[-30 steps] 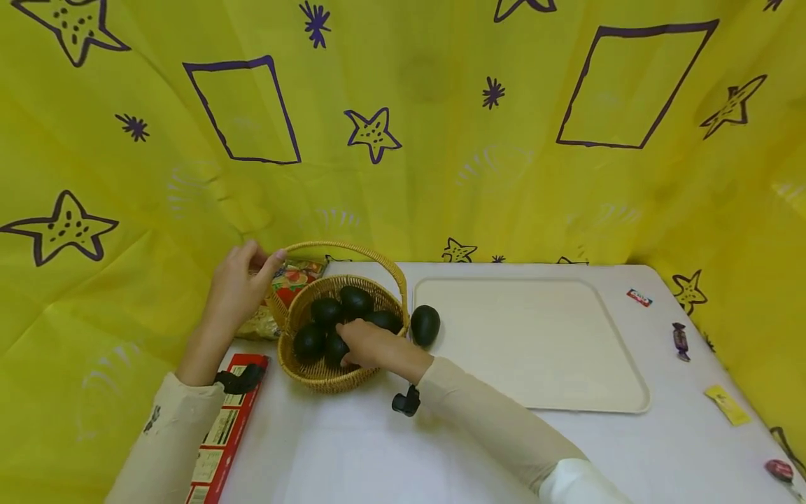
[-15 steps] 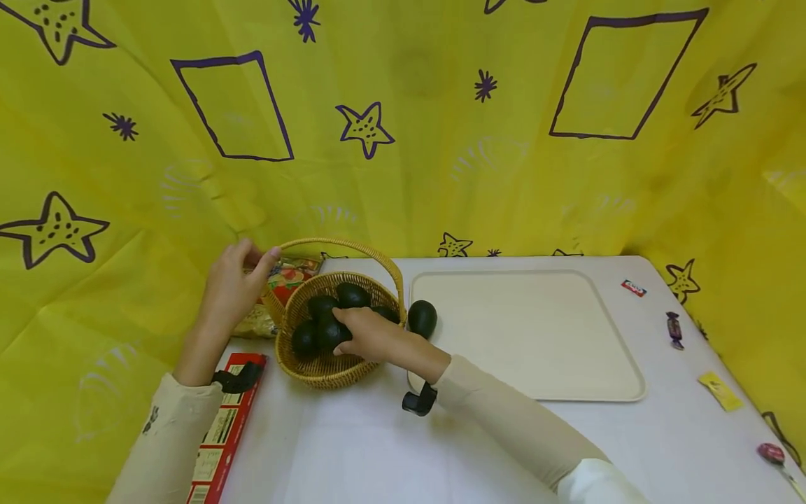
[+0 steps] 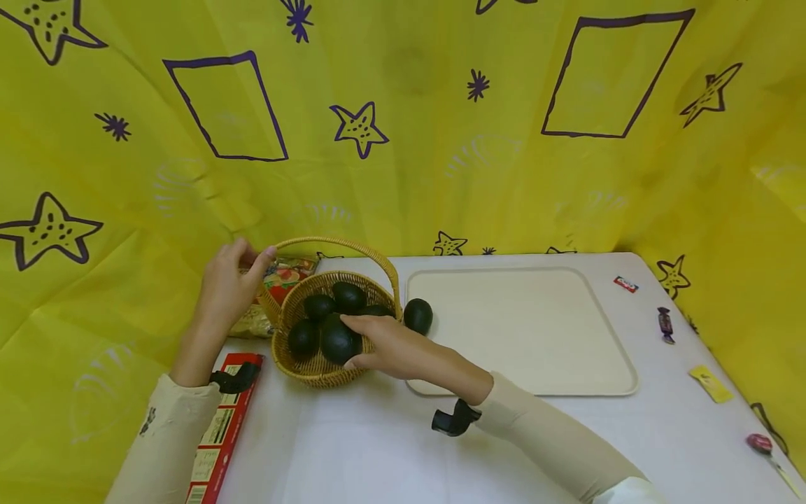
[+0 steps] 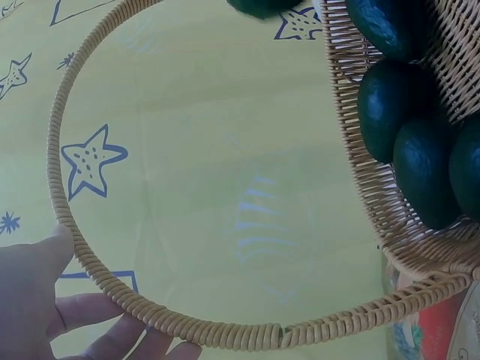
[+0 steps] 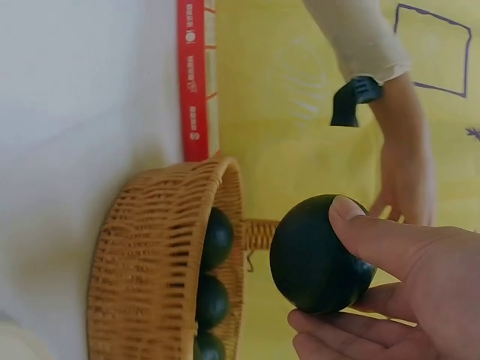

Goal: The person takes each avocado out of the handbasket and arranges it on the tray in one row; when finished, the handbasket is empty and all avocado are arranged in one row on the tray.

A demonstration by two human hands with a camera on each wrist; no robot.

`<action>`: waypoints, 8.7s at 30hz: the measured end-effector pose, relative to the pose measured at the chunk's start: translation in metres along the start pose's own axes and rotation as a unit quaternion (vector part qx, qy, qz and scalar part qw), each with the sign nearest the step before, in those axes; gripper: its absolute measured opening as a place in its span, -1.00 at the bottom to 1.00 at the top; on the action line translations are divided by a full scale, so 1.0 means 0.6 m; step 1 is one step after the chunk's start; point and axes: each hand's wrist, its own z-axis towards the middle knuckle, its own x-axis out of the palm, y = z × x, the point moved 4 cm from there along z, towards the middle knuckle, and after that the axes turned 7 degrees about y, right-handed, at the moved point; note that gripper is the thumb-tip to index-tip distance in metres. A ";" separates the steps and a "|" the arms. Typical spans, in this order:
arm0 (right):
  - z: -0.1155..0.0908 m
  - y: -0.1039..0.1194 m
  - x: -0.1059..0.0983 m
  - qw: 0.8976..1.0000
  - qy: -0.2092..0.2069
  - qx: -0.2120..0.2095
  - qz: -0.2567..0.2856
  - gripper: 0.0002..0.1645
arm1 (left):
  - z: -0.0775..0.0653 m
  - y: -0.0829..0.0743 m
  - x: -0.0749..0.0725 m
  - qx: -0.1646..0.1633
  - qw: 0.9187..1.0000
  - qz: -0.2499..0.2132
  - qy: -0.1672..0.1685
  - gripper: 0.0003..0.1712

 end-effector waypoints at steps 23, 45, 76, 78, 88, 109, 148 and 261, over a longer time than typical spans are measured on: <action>-0.146 -0.190 -0.086 0.991 -0.094 0.079 0.051 -0.05 | 0.008 0.000 -0.012 -0.001 1.000 0.015 -0.003 -0.40; -0.127 -0.304 -0.049 0.986 -0.110 0.124 0.011 -0.11 | 0.007 -0.001 -0.003 0.000 1.000 0.021 -0.009 -0.41; -0.121 -0.288 -0.041 0.990 -0.089 0.109 -0.008 -0.03 | -0.006 0.003 0.008 -0.006 1.000 0.006 -0.015 -0.44; -0.122 -0.287 -0.042 0.990 -0.089 0.108 -0.009 -0.02 | -0.005 0.003 0.008 -0.006 1.000 0.007 -0.014 -0.44; -0.126 -0.281 -0.051 0.990 -0.078 0.114 -0.012 0.05 | -0.003 0.006 0.003 -0.007 1.000 0.008 -0.021 -0.45; -0.108 -0.202 -0.076 0.987 -0.098 0.119 -0.043 -0.55 | 0.003 0.001 0.007 -0.003 1.000 0.018 -0.024 -0.47; 0.233 -0.029 0.065 0.991 0.100 0.089 -0.023 -0.11 | -0.003 0.004 0.008 -0.005 1.000 0.018 -0.018 -0.45; -0.225 -0.348 -0.087 0.983 -0.148 0.103 -0.022 -0.14 | -0.007 -0.002 0.010 -0.007 1.000 0.011 -0.029 -0.45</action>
